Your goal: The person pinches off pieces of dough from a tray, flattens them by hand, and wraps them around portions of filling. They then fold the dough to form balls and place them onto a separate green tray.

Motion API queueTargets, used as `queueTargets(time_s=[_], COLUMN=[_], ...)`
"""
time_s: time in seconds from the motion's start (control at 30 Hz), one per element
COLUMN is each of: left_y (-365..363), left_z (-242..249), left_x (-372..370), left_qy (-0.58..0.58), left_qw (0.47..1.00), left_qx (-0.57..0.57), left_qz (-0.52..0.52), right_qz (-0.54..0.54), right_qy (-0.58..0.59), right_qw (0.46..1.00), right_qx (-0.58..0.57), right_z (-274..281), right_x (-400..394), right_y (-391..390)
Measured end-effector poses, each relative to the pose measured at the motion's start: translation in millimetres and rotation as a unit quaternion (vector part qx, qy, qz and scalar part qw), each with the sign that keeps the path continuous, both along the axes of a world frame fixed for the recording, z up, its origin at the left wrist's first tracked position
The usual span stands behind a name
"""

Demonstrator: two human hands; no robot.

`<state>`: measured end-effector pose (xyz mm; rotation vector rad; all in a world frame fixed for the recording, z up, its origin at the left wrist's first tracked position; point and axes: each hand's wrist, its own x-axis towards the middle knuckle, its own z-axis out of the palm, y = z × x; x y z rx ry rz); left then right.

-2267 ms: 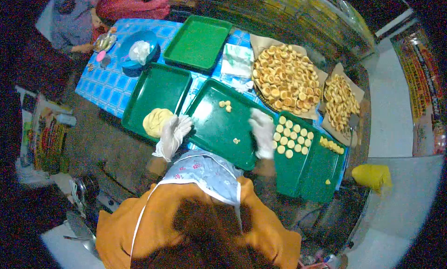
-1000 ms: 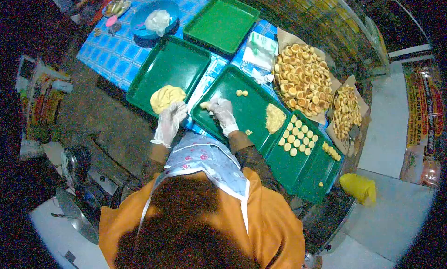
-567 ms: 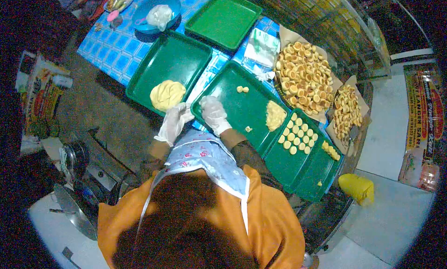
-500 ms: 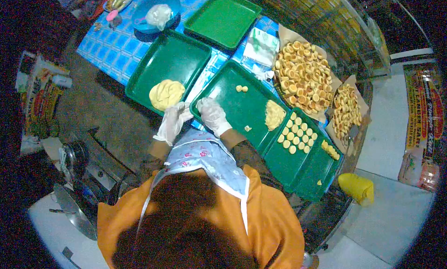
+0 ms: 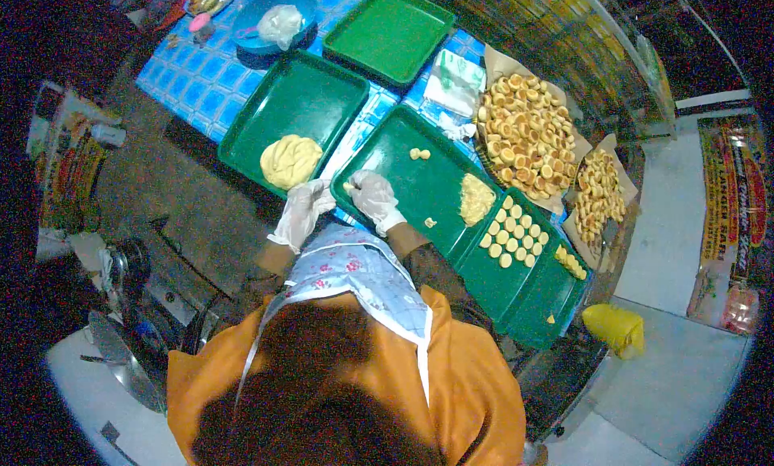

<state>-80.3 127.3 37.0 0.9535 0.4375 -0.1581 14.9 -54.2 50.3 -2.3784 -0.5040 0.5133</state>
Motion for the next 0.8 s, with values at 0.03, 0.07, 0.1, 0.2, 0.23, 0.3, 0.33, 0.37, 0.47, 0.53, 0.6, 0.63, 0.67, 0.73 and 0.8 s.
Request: queueTargets(time_s=[0.03, 0.07, 0.1, 0.2, 0.23, 0.3, 0.33, 0.37, 0.47, 0.53, 0.6, 0.63, 0.67, 0.73, 0.8], left_y=[0, 0, 0, -2, -2, 2, 3, 0, 2, 4, 9, 10, 10, 7, 6], left_z=[1, 1, 5, 22, 26, 32, 36, 40, 47, 41, 37, 37, 37, 41, 49], left_x=[0, 1, 2, 2, 2, 4, 6, 8, 11, 15, 18, 18, 19, 18, 19], left_qy=[-0.003, 0.012, 0.027, 0.064, 0.074, 0.065, 0.059, 0.08, 0.053, 0.049, 0.03, 0.031, 0.033, 0.039, 0.044], left_qw=[1.0, 1.0, 0.999, 0.997, 0.996, 0.996, 0.996, 0.992, 0.991, 0.99, 0.994, 0.993, 0.992, 0.991, 0.991], left_qx=[0.0, -0.008, -0.017, -0.021, -0.018, 0.03, 0.054, 0.057, 0.049, 0.055, 0.047, 0.056, 0.064, 0.071, 0.071], left_qz=[-0.005, -0.002, 0.001, 0.031, 0.042, 0.048, 0.051, 0.081, 0.113, 0.117, 0.096, 0.099, 0.102, 0.105, 0.105], right_qz=[-0.029, -0.065, -0.1, -0.209, -0.218, -0.212, -0.195, -0.177, -0.077, -0.035, -0.013, -0.046, -0.078, -0.139, -0.114], right_qy=[-0.004, -0.002, 0.001, -0.057, -0.055, -0.084, -0.115, -0.145, -0.195, -0.234, -0.274, -0.265, -0.254, -0.222, -0.244], right_qw=[1.0, 0.998, 0.995, 0.973, 0.97, 0.971, 0.973, 0.973, 0.973, 0.963, 0.947, 0.947, 0.945, 0.946, 0.946], right_qx=[-0.002, 0.013, 0.028, 0.078, 0.089, 0.076, 0.049, 0.021, -0.098, -0.125, -0.165, -0.177, -0.19, -0.193, -0.18], right_z=[-7, -8, -9, -24, -23, -22, -22, -21, 5, 1, -15, -27, -32, -10, -9], right_x=[2, 7, 14, 37, 40, 42, 40, 37, 25, 34, 60, 77, 90, 107, 115], right_y=[1, 0, -1, -13, -17, -18, -16, -16, -4, -11, -19, -23, -26, -28, -32])
